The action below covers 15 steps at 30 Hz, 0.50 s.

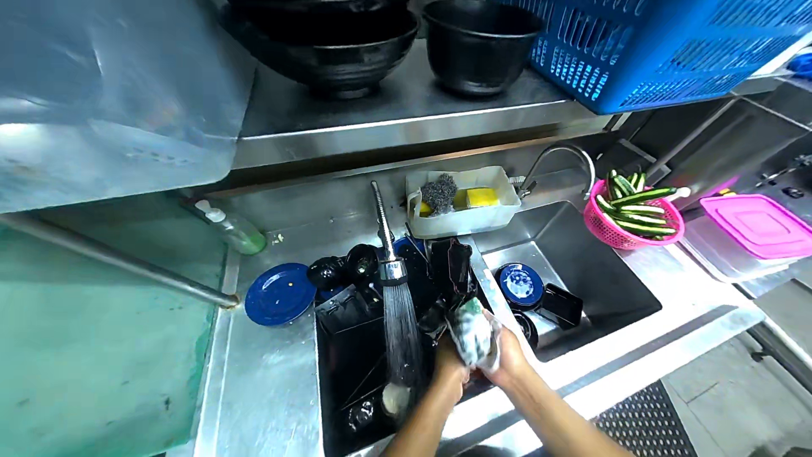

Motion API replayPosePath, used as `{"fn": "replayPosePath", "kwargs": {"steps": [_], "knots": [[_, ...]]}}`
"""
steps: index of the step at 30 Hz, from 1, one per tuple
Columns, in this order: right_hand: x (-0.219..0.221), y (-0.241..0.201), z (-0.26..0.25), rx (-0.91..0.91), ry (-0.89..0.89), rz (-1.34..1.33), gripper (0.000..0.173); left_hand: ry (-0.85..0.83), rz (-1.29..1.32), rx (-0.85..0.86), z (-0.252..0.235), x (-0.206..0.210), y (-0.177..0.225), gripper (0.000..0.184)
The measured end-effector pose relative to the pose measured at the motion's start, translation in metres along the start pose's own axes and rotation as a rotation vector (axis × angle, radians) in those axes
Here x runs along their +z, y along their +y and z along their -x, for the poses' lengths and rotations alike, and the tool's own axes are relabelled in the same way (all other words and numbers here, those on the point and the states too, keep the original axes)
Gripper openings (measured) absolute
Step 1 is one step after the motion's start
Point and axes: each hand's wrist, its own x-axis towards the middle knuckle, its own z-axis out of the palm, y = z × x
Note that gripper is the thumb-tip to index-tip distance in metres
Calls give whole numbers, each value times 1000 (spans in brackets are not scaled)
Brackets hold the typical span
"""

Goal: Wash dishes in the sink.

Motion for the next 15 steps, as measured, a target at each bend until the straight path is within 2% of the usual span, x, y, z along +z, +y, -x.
{"fn": "replayPosePath", "kwargs": {"steps": [3,5,8,10,12,15], "knots": [[-4,3,12,-39,169,69,35,311,-279,148,-24,9,3,43],[-3,-8,24,-166,180,199,29,418,-312,212,-37,6,8,40],[4,-33,31,-519,180,483,24,348,-204,311,-41,5,8,41],[6,-37,25,-695,229,742,26,217,6,398,-29,14,5,46],[8,-33,16,-754,227,919,31,75,162,514,-17,22,5,54],[13,-35,12,-764,135,1075,31,33,86,687,-5,20,17,57]]}}
